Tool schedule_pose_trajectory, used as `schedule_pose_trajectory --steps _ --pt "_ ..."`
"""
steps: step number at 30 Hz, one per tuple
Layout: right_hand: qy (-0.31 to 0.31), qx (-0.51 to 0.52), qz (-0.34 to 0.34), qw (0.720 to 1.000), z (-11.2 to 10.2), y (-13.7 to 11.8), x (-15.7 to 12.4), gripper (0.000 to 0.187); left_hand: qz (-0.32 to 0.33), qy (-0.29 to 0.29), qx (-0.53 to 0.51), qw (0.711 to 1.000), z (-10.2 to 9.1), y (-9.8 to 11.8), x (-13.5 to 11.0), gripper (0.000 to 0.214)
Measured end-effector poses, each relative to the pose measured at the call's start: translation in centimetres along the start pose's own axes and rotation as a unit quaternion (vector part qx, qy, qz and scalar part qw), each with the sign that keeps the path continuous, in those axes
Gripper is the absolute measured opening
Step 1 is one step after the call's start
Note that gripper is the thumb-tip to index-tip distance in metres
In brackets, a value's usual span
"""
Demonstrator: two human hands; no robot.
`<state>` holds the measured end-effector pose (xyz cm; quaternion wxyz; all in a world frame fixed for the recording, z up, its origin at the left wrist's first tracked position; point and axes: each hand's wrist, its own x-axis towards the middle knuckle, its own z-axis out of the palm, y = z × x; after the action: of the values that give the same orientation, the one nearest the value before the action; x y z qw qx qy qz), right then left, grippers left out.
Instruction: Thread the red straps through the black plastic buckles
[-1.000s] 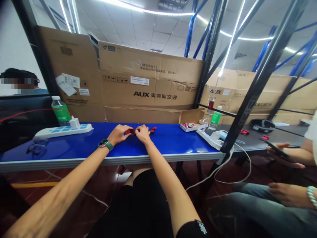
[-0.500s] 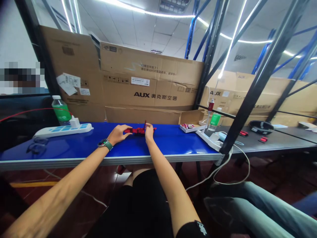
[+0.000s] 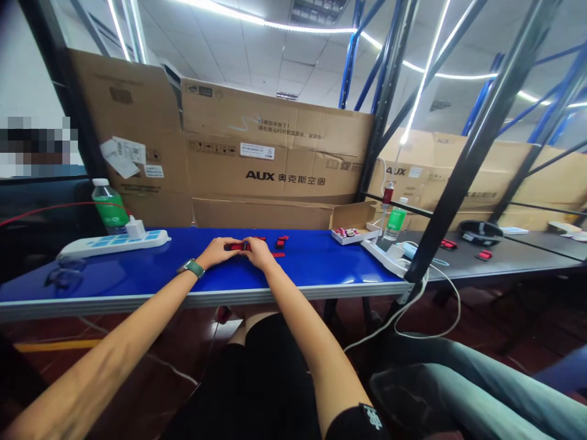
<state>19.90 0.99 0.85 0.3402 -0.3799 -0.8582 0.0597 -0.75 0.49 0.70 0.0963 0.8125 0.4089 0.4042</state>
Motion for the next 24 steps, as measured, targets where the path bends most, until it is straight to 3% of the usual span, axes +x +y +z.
schedule_pose_trajectory --steps 4,10,14,18,24 --pt "-0.009 -0.035 -0.006 0.999 -0.5 0.0 0.0 0.032 -0.010 0.002 -0.019 1.000 0.4 0.4 -0.1 0.037" --pt "-0.047 -0.202 -0.020 0.978 -1.0 -1.6 -0.6 0.024 -0.072 0.035 -0.100 0.992 0.3 0.0 0.1 0.031" --pt "-0.030 -0.238 0.024 0.970 -1.9 -2.1 -0.8 0.022 -0.083 0.150 -0.001 0.985 -0.8 -0.2 0.1 0.012" --pt "0.001 -0.218 0.071 0.973 -2.4 -1.8 -0.8 0.024 -0.083 0.276 0.101 0.952 -1.9 0.1 -0.2 0.017" --pt "-0.020 -0.194 0.127 0.972 -2.6 -1.2 -0.6 0.015 -0.145 0.388 0.131 0.901 -2.6 -0.7 -0.6 0.024"
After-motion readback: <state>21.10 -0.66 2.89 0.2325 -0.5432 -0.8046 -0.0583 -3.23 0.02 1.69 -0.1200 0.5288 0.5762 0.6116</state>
